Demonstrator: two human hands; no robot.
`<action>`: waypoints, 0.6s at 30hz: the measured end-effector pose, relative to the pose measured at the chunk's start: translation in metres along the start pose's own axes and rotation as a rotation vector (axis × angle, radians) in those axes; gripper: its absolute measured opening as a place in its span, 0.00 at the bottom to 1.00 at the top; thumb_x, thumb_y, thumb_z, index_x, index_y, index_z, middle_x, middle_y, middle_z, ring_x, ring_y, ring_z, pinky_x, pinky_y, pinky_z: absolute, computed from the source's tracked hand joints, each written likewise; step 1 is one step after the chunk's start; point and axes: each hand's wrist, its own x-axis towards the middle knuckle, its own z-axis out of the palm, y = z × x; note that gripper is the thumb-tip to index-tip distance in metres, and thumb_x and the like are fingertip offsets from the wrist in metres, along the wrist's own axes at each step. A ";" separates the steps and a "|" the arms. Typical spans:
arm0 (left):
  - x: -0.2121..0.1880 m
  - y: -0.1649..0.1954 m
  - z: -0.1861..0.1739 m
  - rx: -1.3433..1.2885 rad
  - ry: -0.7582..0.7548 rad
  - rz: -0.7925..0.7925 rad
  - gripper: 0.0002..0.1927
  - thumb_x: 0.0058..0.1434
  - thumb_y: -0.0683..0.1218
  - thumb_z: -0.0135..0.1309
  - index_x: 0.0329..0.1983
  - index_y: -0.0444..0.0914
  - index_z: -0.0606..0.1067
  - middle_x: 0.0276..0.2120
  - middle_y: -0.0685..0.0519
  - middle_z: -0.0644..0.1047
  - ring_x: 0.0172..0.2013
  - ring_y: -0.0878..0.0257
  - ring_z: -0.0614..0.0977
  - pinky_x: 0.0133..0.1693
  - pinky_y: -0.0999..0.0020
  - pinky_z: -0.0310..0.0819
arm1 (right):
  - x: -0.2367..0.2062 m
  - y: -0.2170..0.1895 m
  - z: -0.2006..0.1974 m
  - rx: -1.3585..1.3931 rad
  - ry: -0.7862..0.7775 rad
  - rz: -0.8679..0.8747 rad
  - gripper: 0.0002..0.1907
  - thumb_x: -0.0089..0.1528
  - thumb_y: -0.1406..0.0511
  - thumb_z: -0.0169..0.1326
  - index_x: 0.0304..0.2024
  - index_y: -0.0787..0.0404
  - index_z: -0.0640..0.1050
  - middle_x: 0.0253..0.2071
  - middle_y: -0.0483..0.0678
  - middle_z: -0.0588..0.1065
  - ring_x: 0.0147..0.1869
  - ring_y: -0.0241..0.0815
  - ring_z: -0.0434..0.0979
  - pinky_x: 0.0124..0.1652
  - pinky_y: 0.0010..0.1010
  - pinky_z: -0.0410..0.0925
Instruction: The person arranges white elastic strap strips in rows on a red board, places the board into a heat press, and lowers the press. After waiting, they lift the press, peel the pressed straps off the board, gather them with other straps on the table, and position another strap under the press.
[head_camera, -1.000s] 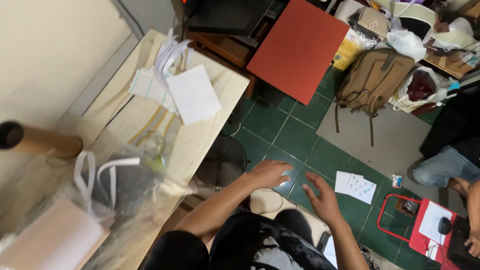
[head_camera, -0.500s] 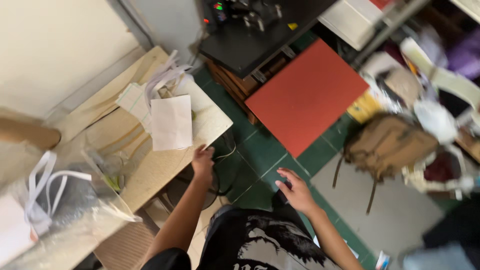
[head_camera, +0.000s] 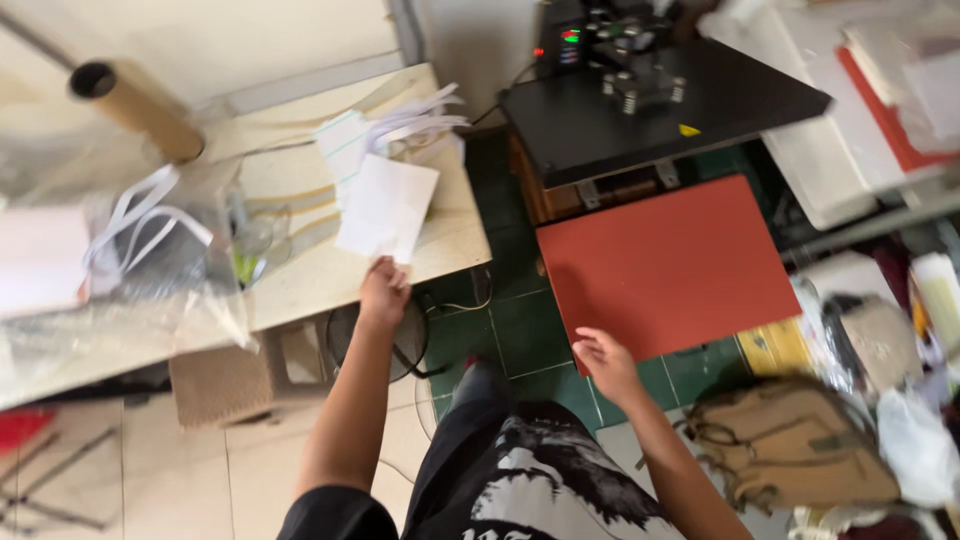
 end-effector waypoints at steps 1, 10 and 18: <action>0.004 -0.002 0.002 -0.024 0.020 -0.078 0.19 0.70 0.50 0.54 0.63 0.45 0.73 0.44 0.54 0.70 0.42 0.61 0.73 0.41 0.62 0.65 | 0.007 -0.002 0.006 0.034 -0.061 0.056 0.24 0.64 0.58 0.57 0.61 0.58 0.75 0.50 0.56 0.80 0.50 0.46 0.80 0.46 0.37 0.72; 0.048 0.008 0.027 -0.147 0.067 0.037 0.21 0.66 0.48 0.52 0.61 0.39 0.72 0.51 0.57 0.75 0.53 0.63 0.78 0.45 0.64 0.66 | 0.059 -0.022 0.009 -0.403 -0.255 -0.115 0.23 0.62 0.57 0.58 0.59 0.57 0.76 0.52 0.52 0.80 0.55 0.45 0.82 0.51 0.36 0.74; 0.074 0.174 0.048 -0.083 -0.137 0.529 0.28 0.69 0.48 0.53 0.69 0.32 0.68 0.64 0.48 0.74 0.60 0.61 0.77 0.53 0.67 0.68 | 0.128 -0.070 0.033 -0.444 -0.197 0.040 0.25 0.65 0.55 0.54 0.62 0.56 0.74 0.56 0.53 0.78 0.60 0.49 0.78 0.54 0.39 0.72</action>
